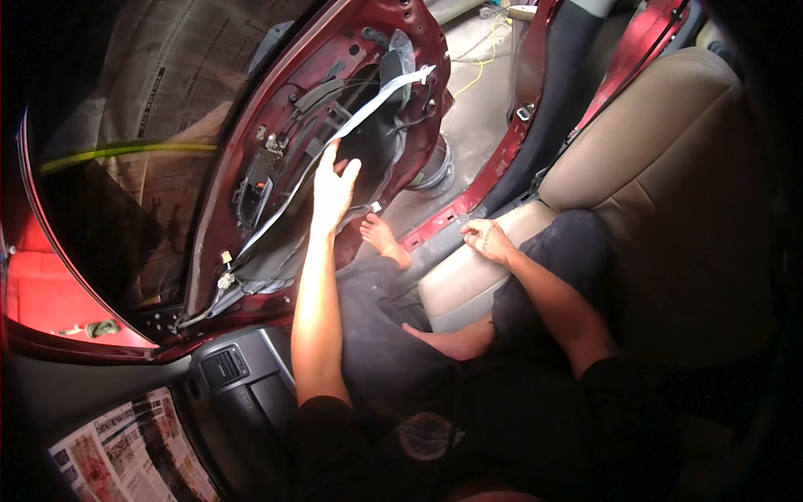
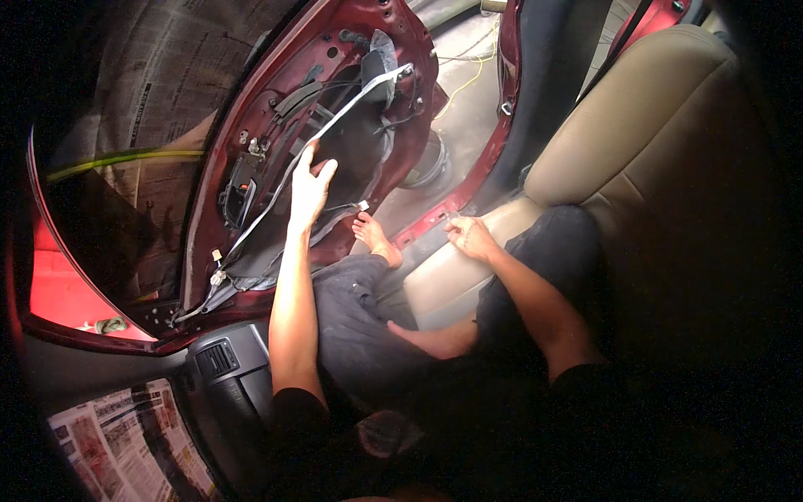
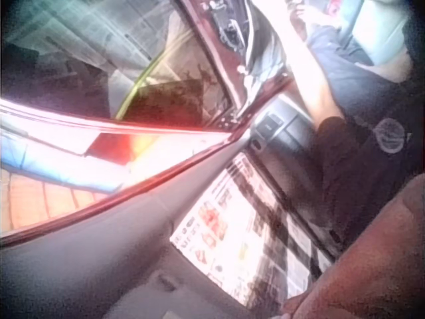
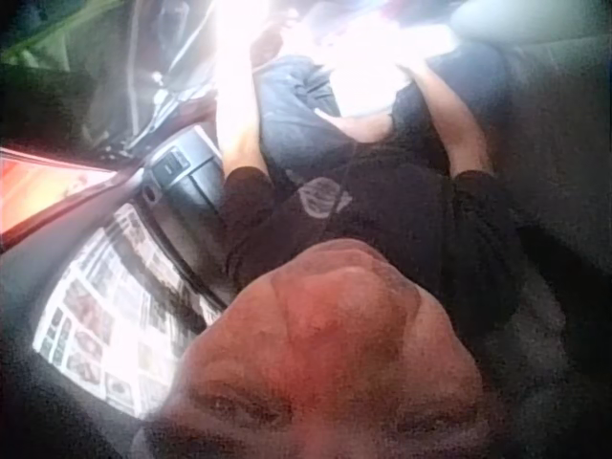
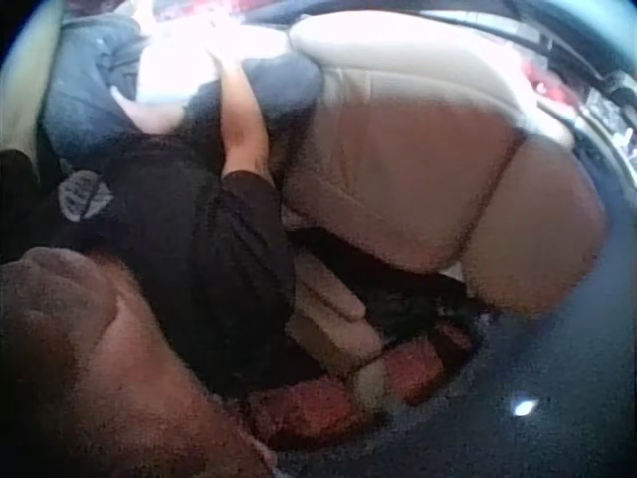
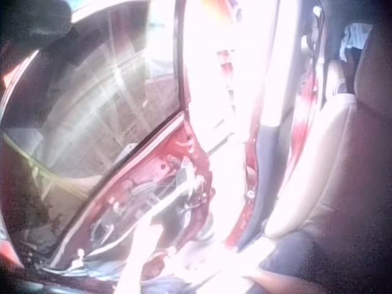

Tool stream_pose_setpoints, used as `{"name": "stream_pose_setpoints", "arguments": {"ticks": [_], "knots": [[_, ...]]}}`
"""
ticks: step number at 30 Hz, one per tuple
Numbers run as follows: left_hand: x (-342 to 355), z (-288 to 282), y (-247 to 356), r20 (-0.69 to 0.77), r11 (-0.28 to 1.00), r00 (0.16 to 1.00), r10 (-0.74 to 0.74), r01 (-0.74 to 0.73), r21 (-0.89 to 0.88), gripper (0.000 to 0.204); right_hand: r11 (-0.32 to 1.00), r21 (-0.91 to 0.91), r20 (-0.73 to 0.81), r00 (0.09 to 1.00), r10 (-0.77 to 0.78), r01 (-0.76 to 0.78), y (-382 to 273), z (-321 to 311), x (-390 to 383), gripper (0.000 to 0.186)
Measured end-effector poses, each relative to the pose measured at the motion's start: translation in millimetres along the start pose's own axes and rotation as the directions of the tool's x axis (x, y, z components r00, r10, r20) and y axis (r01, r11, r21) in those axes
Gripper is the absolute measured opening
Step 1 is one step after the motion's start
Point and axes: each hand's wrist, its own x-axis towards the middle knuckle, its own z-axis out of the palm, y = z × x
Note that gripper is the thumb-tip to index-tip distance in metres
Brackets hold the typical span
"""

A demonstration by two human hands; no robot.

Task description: The person sits inside a car door frame and removes a plastic sheet from the interior panel. They then exit the vehicle and use a brush to clean the exterior surface of the car door.

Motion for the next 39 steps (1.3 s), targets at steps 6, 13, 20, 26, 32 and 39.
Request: {"name": "stream_pose_setpoints", "arguments": {"ticks": [6,13,20,26,32,39], "knots": [[30,-5,4,-0.053,0.986,0.999,-0.013,0.004,-0.164,0.075,1.0,-0.016,0.025,1.0,-0.002,0.003,0,0,1,0.027],[40,6,25,-0.041,0.982,0.999,-0.013,0.004,-0.191,0.068,0.999,-0.028,-0.022,0.999,-0.033,0.032,10,4,5,0.027],[-35,-9,23,0.183,0.994,0.979,-0.084,0.071,0.078,0.051,0.99,-0.113,0.016,0.996,-0.085,0.087,10,7,16,0.033],[-97,-35,28,0.499,0.983,0.852,-0.159,0.09,0.159,0.05,0.966,0.244,-0.243,0.97,-0.02,0.081,-87,-81,142,0.08],[-117,-8,12,0.611,0.915,0.761,-0.221,-0.055,0.4,0.052,0.913,-0.365,-0.327,0.894,-0.306,0.179,-174,-162,205,0.065],[-110,-5,27,0.48,0.97,0.863,-0.156,0.041,0.241,0.055,0.753,-0.641,0.058,0.987,-0.147,0.15,-58,-83,77,0.038]]}}
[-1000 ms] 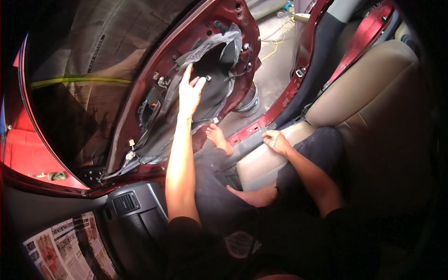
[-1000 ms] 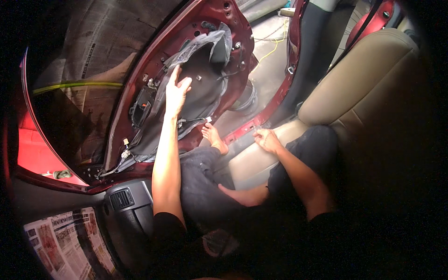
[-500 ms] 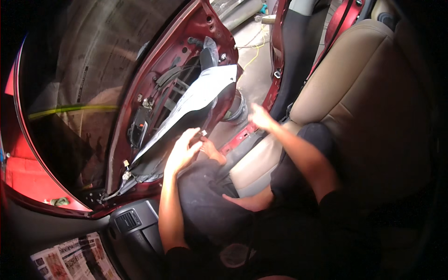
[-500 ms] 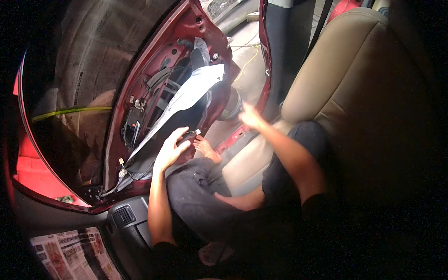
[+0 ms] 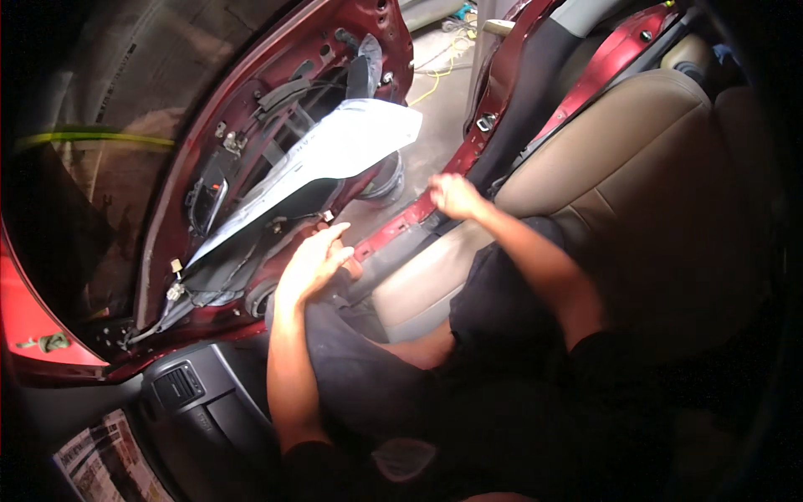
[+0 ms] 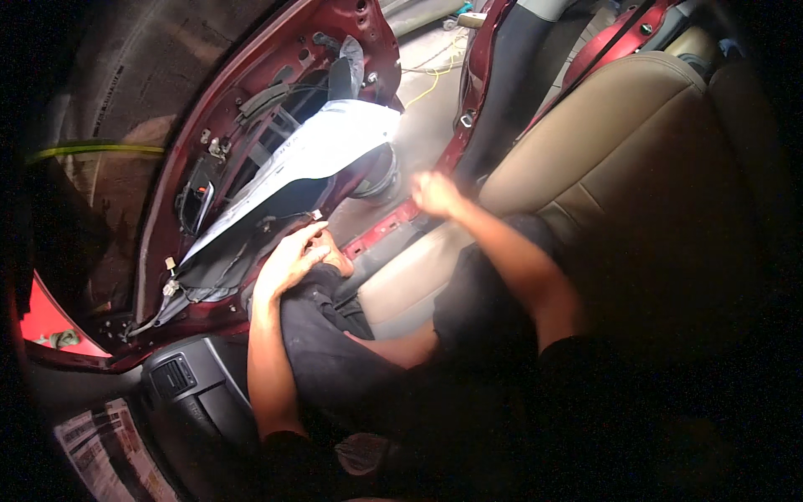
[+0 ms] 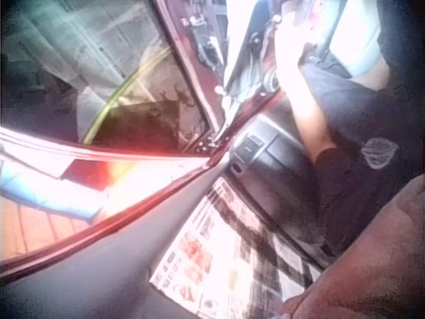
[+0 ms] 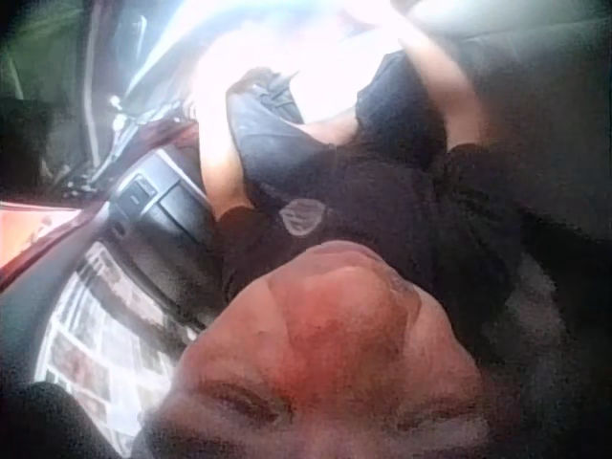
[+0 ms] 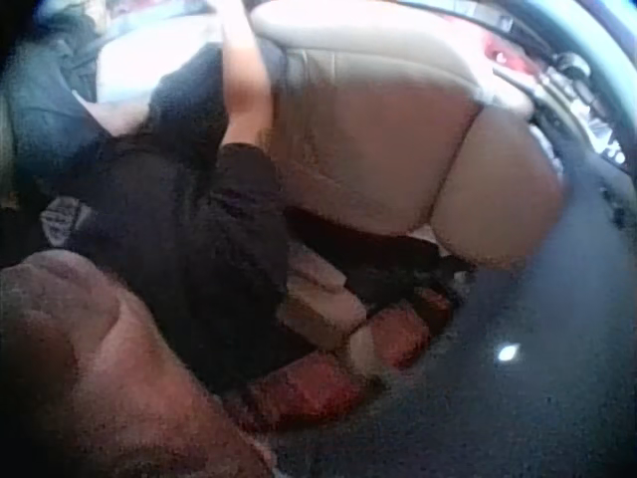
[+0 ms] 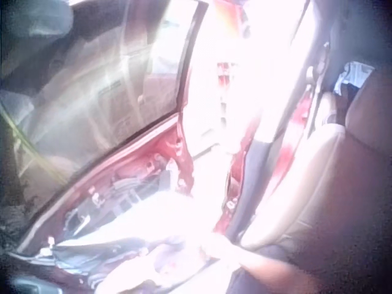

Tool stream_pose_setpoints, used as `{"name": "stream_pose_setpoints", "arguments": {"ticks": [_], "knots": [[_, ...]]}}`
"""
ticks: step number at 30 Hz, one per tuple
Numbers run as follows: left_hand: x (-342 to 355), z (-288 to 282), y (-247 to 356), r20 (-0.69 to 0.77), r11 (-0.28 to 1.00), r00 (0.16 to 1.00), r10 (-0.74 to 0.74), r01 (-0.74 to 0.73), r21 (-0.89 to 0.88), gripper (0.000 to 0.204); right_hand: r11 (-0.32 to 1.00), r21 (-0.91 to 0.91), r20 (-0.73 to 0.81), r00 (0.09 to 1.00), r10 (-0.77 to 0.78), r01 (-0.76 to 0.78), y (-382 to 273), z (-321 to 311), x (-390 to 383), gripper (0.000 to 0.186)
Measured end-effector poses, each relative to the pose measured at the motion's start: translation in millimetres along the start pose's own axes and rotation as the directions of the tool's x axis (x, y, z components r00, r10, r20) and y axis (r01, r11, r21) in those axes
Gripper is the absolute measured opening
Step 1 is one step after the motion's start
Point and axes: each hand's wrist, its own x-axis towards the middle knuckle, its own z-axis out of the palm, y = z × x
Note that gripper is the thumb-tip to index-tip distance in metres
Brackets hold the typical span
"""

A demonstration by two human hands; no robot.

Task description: The person sits inside a car door frame and removes a plastic sheet from the interior panel. They then exit the vehicle and use a brush to clean the exterior surface of the car door.

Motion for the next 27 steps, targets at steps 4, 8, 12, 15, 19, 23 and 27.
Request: {"name": "stream_pose_setpoints", "arguments": {"ticks": [4,8,12,15,19,23,27], "knots": [[-3,9,-18,0.002,0.993,0.995,0.098,-0.098,0.071,0.055,0.97,-0.226,-0.069,0.994,0.081,-0.094,3,90,-91,0.041],[1,0,11,0.113,0.996,0.992,-0.048,0.039,0.08,0.052,0.979,-0.14,0.143,0.975,0.169,-0.149,-11,71,-87,0.045],[10,14,0,0.093,0.997,0.995,0.024,-0.031,0.07,0.052,0.984,-0.157,0.106,0.99,0.097,-0.079,-3,76,-91,0.046],[12,16,8,0.05,0.993,0.994,0.095,-0.098,0.058,0.054,0.979,-0.194,0.121,0.988,0.093,-0.068,-5,69,-93,0.05],[13,13,14,0.055,0.989,0.993,0.104,-0.109,0.098,0.055,0.996,-0.066,0.115,0.991,0.067,-0.06,-18,81,-109,0.05],[13,14,24,0.057,0.985,0.996,0.074,-0.082,0.153,0.054,0.879,0.472,0.145,0.989,-0.002,-0.067,-42,70,-110,0.052],[12,23,21,-0.014,0.974,0.985,0.172,-0.168,0.155,0.052,-0.097,0.954,0.291,0.955,0.062,-0.285,-95,24,-110,0.063]]}}
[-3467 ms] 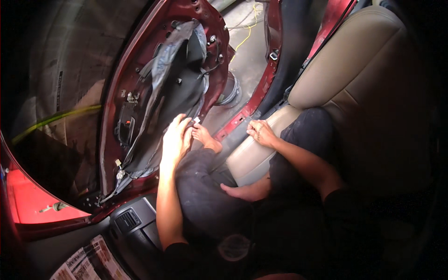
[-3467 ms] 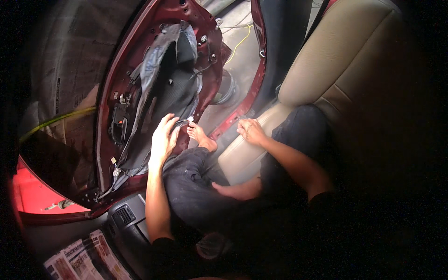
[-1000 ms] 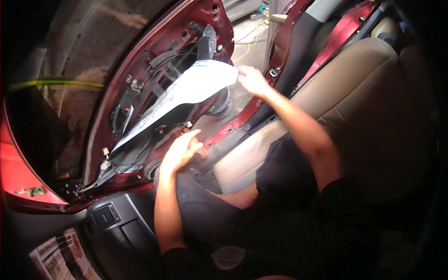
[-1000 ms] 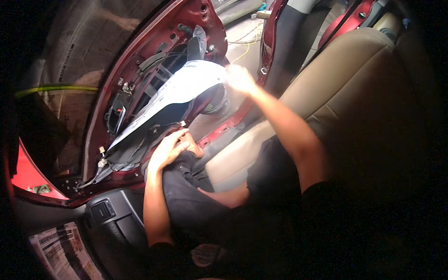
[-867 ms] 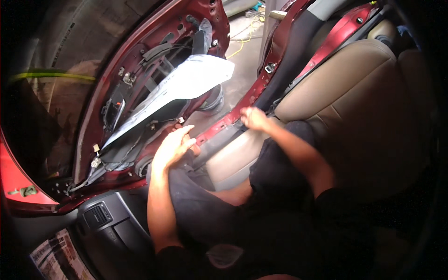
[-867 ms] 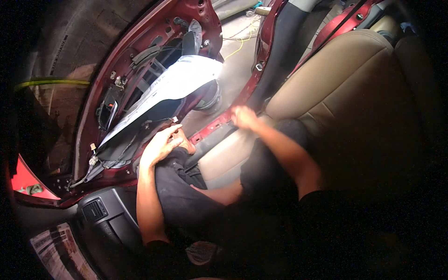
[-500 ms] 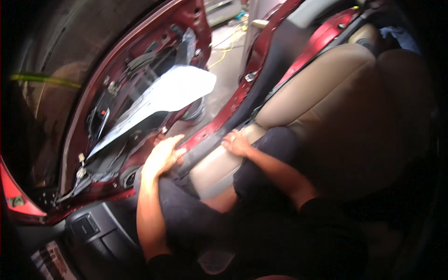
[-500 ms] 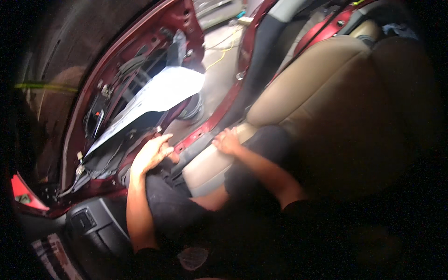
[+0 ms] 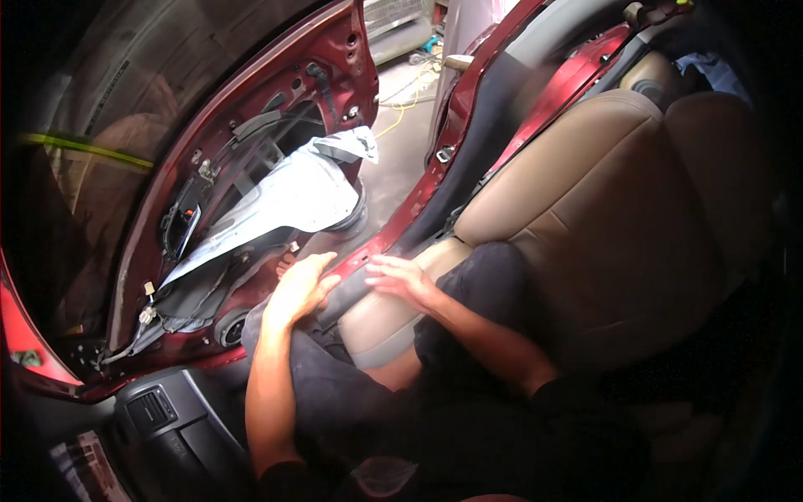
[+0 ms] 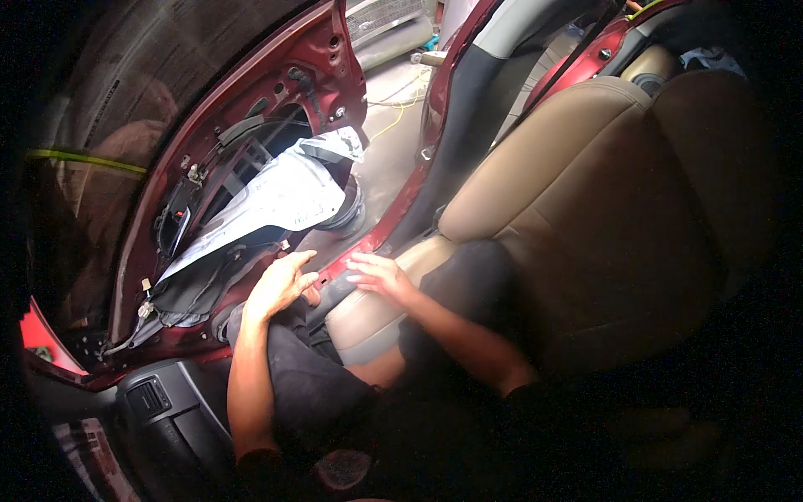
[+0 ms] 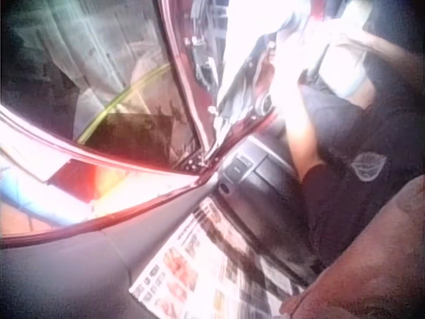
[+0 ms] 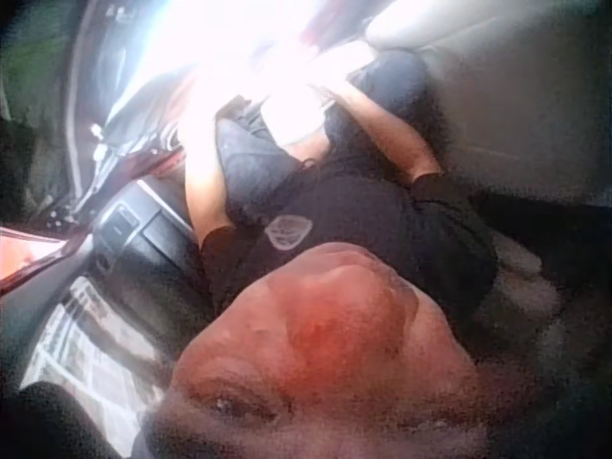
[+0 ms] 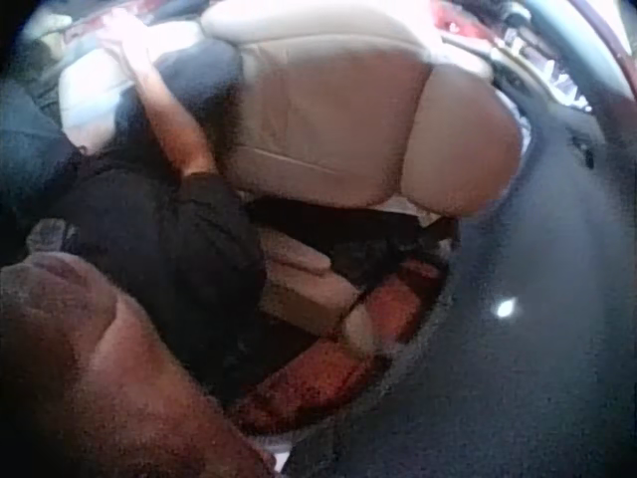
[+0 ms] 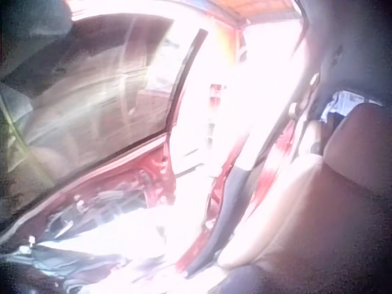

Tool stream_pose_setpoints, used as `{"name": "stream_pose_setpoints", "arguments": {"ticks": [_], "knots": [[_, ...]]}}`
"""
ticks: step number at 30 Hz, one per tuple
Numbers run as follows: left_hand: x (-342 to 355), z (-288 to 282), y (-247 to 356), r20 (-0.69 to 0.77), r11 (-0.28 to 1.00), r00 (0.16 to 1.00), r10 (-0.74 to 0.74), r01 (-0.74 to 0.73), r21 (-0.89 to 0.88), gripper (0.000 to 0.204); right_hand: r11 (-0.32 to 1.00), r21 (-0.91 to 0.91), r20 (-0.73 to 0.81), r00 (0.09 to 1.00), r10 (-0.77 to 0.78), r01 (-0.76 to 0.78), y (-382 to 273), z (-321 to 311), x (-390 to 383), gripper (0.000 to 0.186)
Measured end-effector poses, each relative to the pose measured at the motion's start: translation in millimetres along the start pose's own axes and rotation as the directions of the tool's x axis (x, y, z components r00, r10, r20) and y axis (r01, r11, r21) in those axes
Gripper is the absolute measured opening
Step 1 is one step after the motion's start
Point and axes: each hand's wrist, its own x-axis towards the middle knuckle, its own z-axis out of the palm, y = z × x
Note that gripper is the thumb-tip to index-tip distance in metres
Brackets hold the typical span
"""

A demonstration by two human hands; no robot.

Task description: The person sits inside a car door frame and removes a plastic sheet from the interior panel. They then exit the vehicle and use a brush to clean the exterior surface of the car door.

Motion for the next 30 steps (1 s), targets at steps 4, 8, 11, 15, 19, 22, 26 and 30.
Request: {"name": "stream_pose_setpoints", "arguments": {"ticks": [4,8,11,15,19,22,26,30], "knots": [[8,-6,19,-0.091,0.977,0.996,-0.023,0.003,-0.211,0.046,0.949,0.291,0.181,0.967,-0.178,0.12,-44,47,-10,0.07],[17,-15,29,-0.042,0.701,0.991,-0.127,0.06,-0.711,0.032,0.897,0.391,0.237,0.919,-0.314,0.205,-73,84,-16,0.079],[18,-15,32,-0.049,0.589,0.968,-0.246,0.109,-0.8,0.03,0.882,0.407,0.258,0.896,-0.361,0.238,-80,102,-20,0.085],[23,-9,39,-0.118,0.503,0.973,-0.198,-0.003,-0.864,0.033,0.827,0.508,0.21,0.897,-0.389,0.24,-77,104,-18,0.074],[21,-10,52,-0.157,0.562,0.952,-0.264,0.019,-0.827,0.029,0.842,0.498,0.226,0.907,-0.357,0.207,-74,111,-19,0.073],[25,-4,50,-0.295,0.561,0.92,-0.259,-0.105,-0.821,0.024,0.854,0.472,0.227,0.907,-0.356,0.217,-67,120,-20,0.074],[29,-4,56,-0.356,0.688,0.885,-0.301,-0.057,-0.723,0.022,0.887,0.357,0.196,0.905,-0.377,0.292,-64,119,-20,0.075],[33,-1,66,-0.42,0.598,0.872,-0.251,-0.202,-0.776,0.026,0.878,0.32,0.174,0.89,-0.422,0.354,-66,121,-23,0.076]]}}
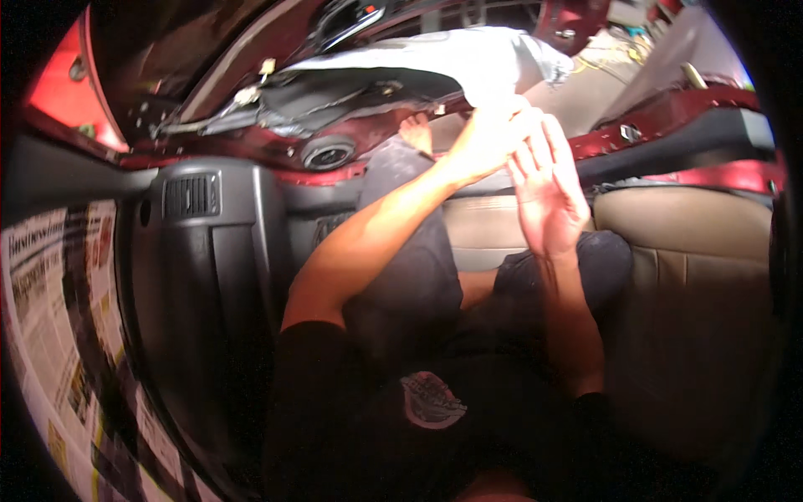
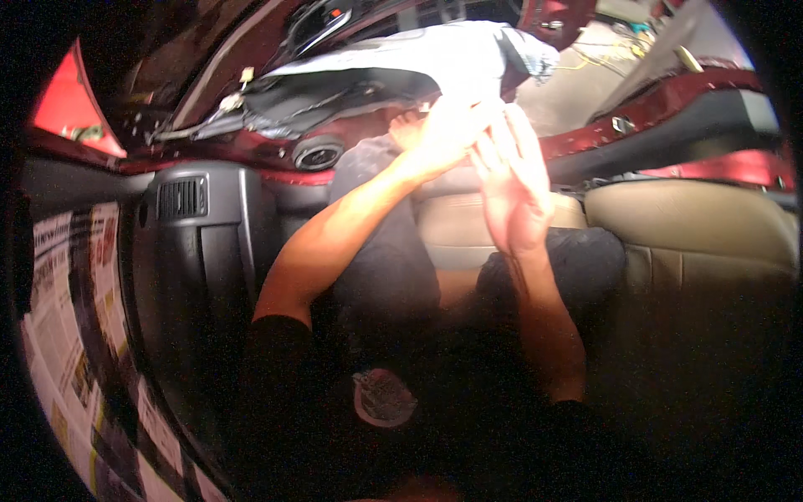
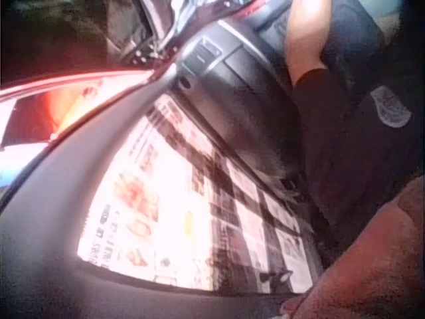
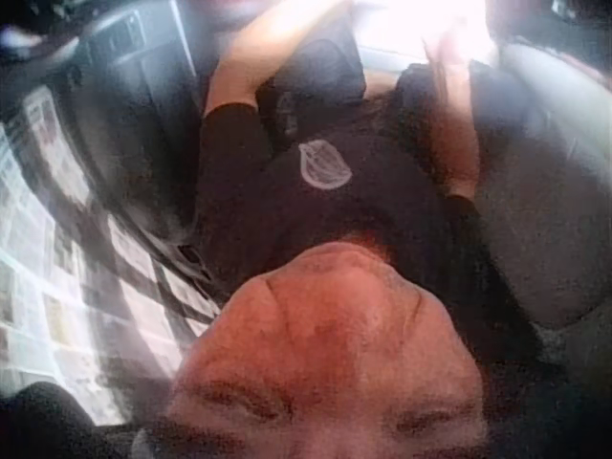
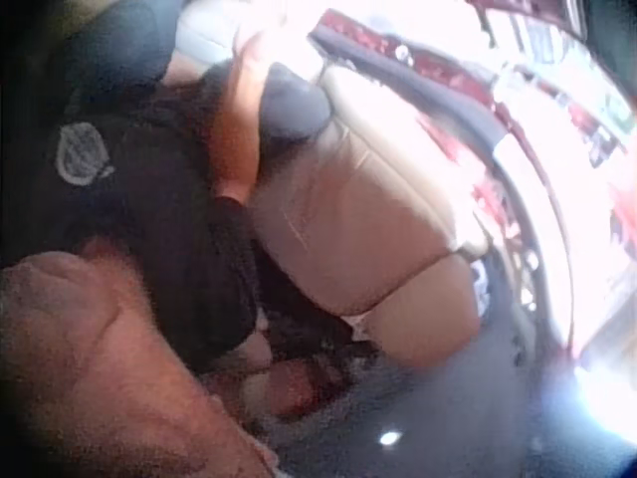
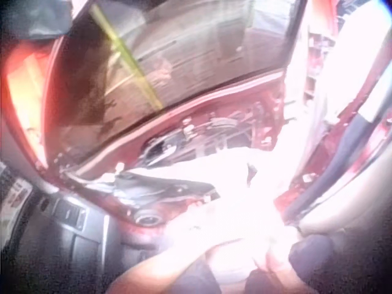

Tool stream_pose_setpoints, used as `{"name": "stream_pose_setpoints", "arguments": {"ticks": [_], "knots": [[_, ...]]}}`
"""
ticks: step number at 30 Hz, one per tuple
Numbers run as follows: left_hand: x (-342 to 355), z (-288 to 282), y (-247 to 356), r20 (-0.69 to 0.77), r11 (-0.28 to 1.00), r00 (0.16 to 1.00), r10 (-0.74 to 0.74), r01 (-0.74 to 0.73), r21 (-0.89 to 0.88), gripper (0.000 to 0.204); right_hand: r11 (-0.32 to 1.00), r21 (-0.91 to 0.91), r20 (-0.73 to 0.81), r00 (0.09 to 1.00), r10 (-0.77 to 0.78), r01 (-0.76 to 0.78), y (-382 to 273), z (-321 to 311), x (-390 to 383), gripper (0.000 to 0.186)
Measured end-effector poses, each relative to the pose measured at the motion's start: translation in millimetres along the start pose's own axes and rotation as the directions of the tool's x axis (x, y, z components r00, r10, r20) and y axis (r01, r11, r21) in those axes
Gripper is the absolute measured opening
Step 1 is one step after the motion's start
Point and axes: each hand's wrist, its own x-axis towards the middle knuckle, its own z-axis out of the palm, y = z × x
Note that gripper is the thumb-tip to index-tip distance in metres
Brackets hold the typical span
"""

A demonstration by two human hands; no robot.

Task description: The person sits inside a car door frame and removes a plastic sheet from the interior panel. They then exit the vehicle and use a brush to clean the exterior surface of the car door.

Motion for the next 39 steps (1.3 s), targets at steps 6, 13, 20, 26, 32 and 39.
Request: {"name": "stream_pose_setpoints", "arguments": {"ticks": [6,13,20,26,32,39], "knots": [[10,4,-29,-0.157,0.964,0.951,0.265,-0.265,0.025,0.027,0.988,-0.152,0.019,1.0,0.004,-0.001,4,10,-1,0.081],[20,4,-35,-0.171,0.968,0.977,-0.13,0.087,-0.237,0.03,0.972,-0.229,0.084,0.996,-0.037,0.055,2,4,0,0.081],[9,-4,-7,0.046,0.984,0.996,-0.071,0.078,-0.159,0.027,0.983,-0.149,0.139,0.986,-0.09,0.111,-3,5,15,0.087],[2,3,-18,-0.143,0.969,0.961,0.238,-0.225,0.1,0.022,0.972,-0.228,0.033,0.998,-0.055,0.061,8,25,4,0.092],[20,-1,-55,-0.189,0.76,0.786,0.588,-0.458,0.461,0.02,0.95,-0.299,0.067,0.995,-0.075,0.092,17,16,2,0.093],[11,-16,-46,-0.096,0.946,0.982,-0.165,0.13,-0.297,0.033,0.985,-0.165,0.127,0.991,-0.036,0.057,0,12,13,0.09]]}}
